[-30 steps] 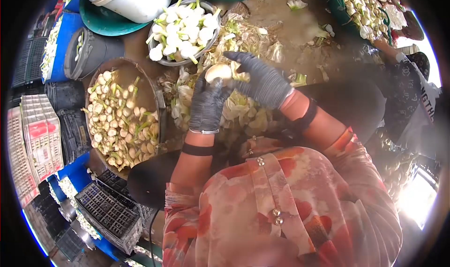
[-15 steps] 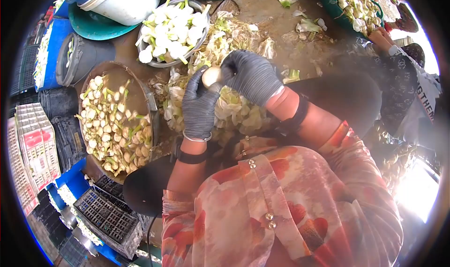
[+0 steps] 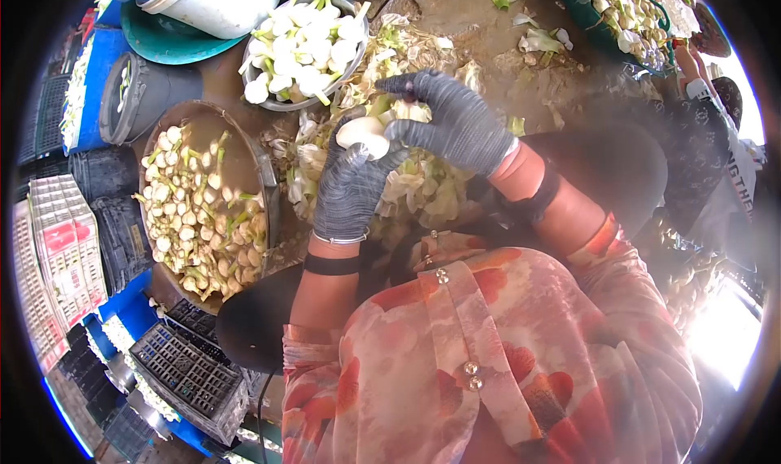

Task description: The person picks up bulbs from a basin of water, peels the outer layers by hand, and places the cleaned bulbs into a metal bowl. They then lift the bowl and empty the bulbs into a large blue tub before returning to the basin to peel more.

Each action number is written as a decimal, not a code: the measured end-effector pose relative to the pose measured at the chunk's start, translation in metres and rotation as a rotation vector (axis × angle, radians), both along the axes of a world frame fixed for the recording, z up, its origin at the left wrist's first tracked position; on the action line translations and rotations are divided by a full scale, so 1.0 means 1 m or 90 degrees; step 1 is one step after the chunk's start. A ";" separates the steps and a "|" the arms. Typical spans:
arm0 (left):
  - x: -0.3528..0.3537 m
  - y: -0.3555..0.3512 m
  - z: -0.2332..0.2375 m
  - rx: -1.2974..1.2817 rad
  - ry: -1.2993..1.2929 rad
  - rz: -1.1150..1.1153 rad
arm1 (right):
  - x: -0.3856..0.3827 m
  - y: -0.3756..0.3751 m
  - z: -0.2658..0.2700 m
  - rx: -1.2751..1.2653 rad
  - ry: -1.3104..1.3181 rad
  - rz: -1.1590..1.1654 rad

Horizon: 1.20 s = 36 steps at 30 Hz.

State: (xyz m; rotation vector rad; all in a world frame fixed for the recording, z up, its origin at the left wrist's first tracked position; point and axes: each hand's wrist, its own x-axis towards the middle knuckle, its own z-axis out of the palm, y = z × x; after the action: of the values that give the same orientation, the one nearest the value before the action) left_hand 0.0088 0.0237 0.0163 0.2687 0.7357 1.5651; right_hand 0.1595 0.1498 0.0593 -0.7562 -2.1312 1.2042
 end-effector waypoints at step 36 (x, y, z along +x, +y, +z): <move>-0.008 0.001 0.009 -0.044 0.619 -0.182 | 0.021 -0.012 -0.004 -0.035 -0.192 0.071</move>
State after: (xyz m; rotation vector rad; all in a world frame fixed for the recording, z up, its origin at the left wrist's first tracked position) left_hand 0.0004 0.0251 0.0258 1.0743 1.4151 1.0755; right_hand 0.1808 0.1381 0.0551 -0.9011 -2.4201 1.2780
